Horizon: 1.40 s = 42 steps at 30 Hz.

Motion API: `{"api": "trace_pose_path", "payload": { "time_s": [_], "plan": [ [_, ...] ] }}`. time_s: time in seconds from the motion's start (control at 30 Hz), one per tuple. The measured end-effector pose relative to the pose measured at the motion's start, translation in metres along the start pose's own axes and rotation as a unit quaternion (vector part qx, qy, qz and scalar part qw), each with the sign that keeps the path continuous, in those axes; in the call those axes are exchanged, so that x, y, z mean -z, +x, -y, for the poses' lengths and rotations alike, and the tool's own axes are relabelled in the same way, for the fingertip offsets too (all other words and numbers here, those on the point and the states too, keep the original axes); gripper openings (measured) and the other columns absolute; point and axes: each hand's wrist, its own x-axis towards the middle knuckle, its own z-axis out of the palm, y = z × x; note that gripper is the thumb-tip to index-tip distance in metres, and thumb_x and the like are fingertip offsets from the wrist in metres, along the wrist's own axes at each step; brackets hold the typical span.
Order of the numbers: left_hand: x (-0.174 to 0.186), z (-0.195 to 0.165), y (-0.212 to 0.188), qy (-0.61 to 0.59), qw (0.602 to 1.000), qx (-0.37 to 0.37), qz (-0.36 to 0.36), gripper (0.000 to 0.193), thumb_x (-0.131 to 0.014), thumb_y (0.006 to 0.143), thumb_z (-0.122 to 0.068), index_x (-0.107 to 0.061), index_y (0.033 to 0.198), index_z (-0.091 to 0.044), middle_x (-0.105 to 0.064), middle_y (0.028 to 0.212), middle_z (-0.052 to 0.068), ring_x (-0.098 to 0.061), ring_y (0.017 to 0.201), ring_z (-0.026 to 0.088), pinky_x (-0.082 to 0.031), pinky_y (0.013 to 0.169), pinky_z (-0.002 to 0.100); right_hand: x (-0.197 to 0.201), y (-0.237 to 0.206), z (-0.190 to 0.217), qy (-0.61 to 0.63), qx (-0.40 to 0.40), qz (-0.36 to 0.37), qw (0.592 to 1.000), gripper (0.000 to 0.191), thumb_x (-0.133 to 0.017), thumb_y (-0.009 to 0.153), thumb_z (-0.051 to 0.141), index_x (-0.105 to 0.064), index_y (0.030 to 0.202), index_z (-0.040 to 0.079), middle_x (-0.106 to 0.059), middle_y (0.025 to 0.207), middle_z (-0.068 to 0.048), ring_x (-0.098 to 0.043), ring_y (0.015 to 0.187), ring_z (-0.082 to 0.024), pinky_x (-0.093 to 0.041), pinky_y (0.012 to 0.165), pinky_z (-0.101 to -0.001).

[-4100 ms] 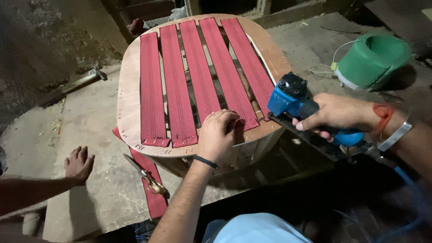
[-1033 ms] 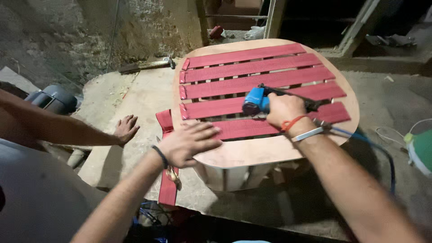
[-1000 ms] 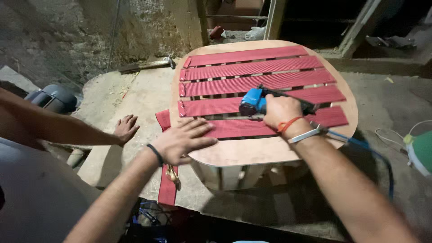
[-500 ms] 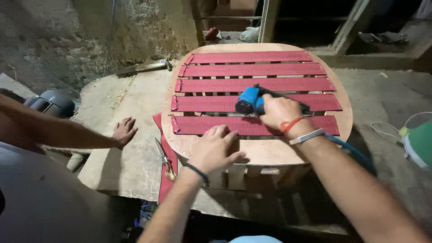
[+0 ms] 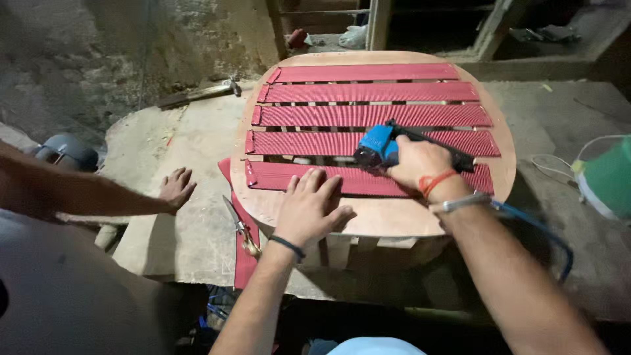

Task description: The person weaves red webbing straps across a round wooden chair frame and secures them with a pneumatic staple gun, pulling each strap taut and stapling it at the edges. They use scissors to trim excess webbing and continue adding and stapling straps to build up the woven seat.

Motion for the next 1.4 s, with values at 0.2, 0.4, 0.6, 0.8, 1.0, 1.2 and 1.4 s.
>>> {"api": "trace_pose_path", "payload": {
  "time_s": [0.2,0.4,0.6,0.8,1.0,1.2,1.4],
  "plan": [
    [0.017,0.007,-0.011,-0.024,0.999,-0.029,0.017,0.07,-0.069,0.085,-0.058,-0.06,0.139,-0.014,-0.051,0.146,0.021,-0.042,0.14,0.038,-0.026,0.116,0.058,-0.011,-0.06,0.004,0.004,0.048,-0.117,0.992,0.075,-0.08,0.07,0.024,-0.055,0.14,0.011,-0.073,0.096,-0.02,-0.072,0.089,-0.039,-0.057,0.076,-0.0503],
    [0.027,-0.019,-0.018,0.017,0.996,0.03,-0.086,0.045,-0.081,0.071,-0.043,-0.071,0.101,-0.011,-0.063,0.11,0.016,-0.056,0.105,0.037,-0.043,0.091,0.05,0.003,-0.08,-0.03,0.076,0.054,-0.078,0.993,0.083,-0.083,0.072,0.025,-0.052,0.15,0.026,-0.074,0.088,-0.01,-0.071,0.085,-0.032,-0.056,0.071,-0.048],
    [0.032,-0.029,-0.017,-0.008,0.999,0.012,-0.042,0.031,-0.077,0.08,-0.037,-0.072,0.093,-0.009,-0.067,0.089,0.008,-0.06,0.092,0.032,-0.046,0.087,0.045,0.001,-0.083,-0.044,0.034,0.153,-0.113,0.981,0.08,-0.087,0.068,0.034,-0.057,0.141,0.019,-0.072,0.09,-0.01,-0.071,0.083,-0.031,-0.056,0.071,-0.0458],
    [0.018,-0.028,-0.016,0.025,0.998,0.005,-0.053,0.027,-0.072,0.08,-0.034,-0.071,0.09,-0.009,-0.067,0.093,0.009,-0.06,0.098,0.033,-0.046,0.085,0.047,-0.009,-0.086,-0.053,0.033,0.2,-0.143,0.969,0.078,-0.084,0.07,0.028,-0.058,0.142,0.012,-0.071,0.087,-0.009,-0.071,0.084,-0.029,-0.056,0.069,-0.0441],
    [0.008,-0.041,-0.02,0.033,0.996,0.028,-0.073,0.026,-0.068,0.085,-0.032,-0.071,0.093,-0.008,-0.066,0.096,0.009,-0.06,0.098,0.031,-0.046,0.087,0.047,-0.02,-0.09,-0.069,0.033,0.241,-0.195,0.95,0.072,-0.082,0.071,0.026,-0.061,0.139,0.015,-0.071,0.086,-0.007,-0.071,0.078,-0.028,-0.056,0.063,-0.0429],
    [-0.005,-0.083,-0.037,0.051,0.992,0.039,-0.109,0.028,-0.069,0.087,-0.032,-0.07,0.088,-0.004,-0.065,0.089,0.013,-0.06,0.091,0.033,-0.046,0.083,0.046,-0.002,-0.107,-0.129,0.099,0.288,-0.297,0.905,0.07,-0.073,0.081,0.029,-0.062,0.149,0.018,-0.074,0.097,-0.008,-0.073,0.082,-0.026,-0.058,0.071,-0.039],
    [-0.005,-0.088,-0.038,0.041,0.984,0.061,-0.161,0.019,-0.072,0.089,-0.026,-0.075,0.087,-0.007,-0.07,0.092,0.01,-0.062,0.089,0.032,-0.05,0.08,0.043,-0.004,-0.136,-0.22,0.132,0.206,-0.34,0.908,0.068,-0.083,0.088,0.035,-0.066,0.147,0.007,-0.071,0.097,-0.018,-0.071,0.083,-0.03,-0.054,0.069,-0.0415]
  ]
}}
